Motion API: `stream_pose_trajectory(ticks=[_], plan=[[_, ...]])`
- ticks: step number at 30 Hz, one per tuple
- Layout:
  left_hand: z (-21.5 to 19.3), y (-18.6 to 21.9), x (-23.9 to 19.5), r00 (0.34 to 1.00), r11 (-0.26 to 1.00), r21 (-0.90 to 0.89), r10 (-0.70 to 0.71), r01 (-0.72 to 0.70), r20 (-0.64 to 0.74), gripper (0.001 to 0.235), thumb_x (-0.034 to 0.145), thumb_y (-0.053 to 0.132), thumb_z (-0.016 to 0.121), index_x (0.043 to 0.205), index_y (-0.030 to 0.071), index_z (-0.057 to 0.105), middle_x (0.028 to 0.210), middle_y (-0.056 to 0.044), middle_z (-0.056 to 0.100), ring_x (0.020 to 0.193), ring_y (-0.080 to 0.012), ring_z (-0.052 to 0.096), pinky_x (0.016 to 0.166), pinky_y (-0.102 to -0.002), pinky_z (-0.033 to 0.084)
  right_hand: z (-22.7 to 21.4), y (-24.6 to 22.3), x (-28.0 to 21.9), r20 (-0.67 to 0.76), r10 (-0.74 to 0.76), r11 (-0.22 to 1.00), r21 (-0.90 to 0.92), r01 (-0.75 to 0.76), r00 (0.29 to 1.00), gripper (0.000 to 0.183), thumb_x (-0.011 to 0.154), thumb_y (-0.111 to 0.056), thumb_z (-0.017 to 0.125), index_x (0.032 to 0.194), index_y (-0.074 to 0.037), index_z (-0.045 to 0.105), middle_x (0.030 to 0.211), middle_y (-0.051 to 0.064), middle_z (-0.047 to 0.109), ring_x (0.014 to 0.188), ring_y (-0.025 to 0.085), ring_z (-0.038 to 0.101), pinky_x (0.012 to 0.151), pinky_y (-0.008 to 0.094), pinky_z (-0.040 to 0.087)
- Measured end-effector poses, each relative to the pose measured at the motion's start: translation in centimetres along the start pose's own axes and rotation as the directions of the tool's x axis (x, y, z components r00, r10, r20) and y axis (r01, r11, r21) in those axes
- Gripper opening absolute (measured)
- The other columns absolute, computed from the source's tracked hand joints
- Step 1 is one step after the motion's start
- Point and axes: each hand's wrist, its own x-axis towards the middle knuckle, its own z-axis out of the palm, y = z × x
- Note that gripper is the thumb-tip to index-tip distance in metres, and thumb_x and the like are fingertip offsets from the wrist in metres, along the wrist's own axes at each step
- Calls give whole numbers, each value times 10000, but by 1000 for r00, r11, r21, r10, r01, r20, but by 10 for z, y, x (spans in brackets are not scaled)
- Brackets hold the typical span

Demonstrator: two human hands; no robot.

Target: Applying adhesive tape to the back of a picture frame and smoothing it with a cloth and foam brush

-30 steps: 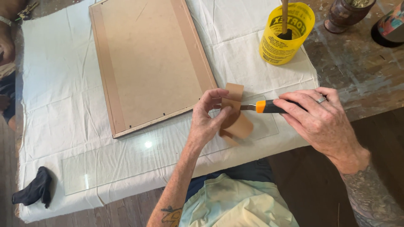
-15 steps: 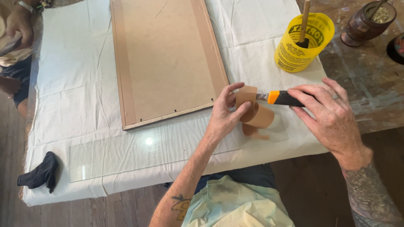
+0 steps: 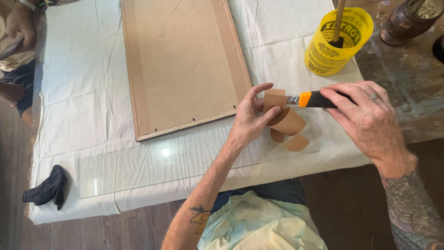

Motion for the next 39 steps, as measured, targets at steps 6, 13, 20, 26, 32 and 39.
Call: stream_pose_trajectory(ticks=[6, 13, 20, 26, 32, 39], plan=[[-2, 6, -1, 999, 995, 99, -33, 34, -14, 582, 942, 190, 703, 1464, 124, 454, 1074, -131, 783, 975, -182, 729, 810, -301, 602, -3, 10, -10, 1, 27, 998, -51, -27, 1000, 497, 916, -112, 859, 1392, -66, 728, 1325, 62, 726, 1165, 306, 669, 1146, 460, 489], [-3, 11, 1, 999, 989, 142, -35, 33, 8, 637, 955, 169, 685, 1523, 129, 399, 1032, -86, 787, 938, -145, 710, 791, -285, 567, -3, 2, 1, 2, -7, 1000, -26, 7, 1000, 432, 943, -108, 827, 1361, -60, 728, 1335, 67, 726, 1178, 289, 670, 1121, 447, 496], [-7, 9, 3, 997, 985, 162, -72, 67, 27, 812, 901, 205, 741, 1590, 122, 322, 995, -73, 791, 877, -116, 687, 788, -281, 566, 1, 2, 4, 5, -24, 999, -38, 24, 1000, 440, 958, -150, 801, 1382, -70, 713, 1363, 71, 716, 1202, 287, 666, 1156, 461, 488], [-8, 17, 1, 997, 963, 261, -78, 73, 8, 831, 899, 220, 730, 1610, 133, 310, 947, -9, 789, 855, -91, 623, 856, -270, 522, 0, -2, 2, 0, -6, 998, -56, 6, 1000, 462, 931, -121, 837, 1376, -67, 727, 1346, 56, 722, 1210, 274, 664, 1140, 452, 489], [-9, 15, 2, 996, 958, 273, -90, 83, 13, 845, 890, 184, 735, 1609, 108, 298, 1015, -35, 802, 939, -106, 693, 873, -269, 559, -6, -2, 5, -40, 5, 999, -46, -7, 999, 433, 958, -87, 843, 1373, -39, 730, 1345, 88, 725, 1179, 298, 668, 1111, 451, 483], [-7, 21, -2, 989, 950, 277, 128, -145, 80, 137, 1010, 146, 621, 1099, 108, 718, 1203, -6, 742, 1109, -133, 709, 970, -264, 558, 1, 4, -7, 24, 269, 953, 141, -269, 963, 496, 932, -59, 823, 1394, 66, 690, 1327, 212, 682, 1160, 382, 649, 1021, 494, 535]])
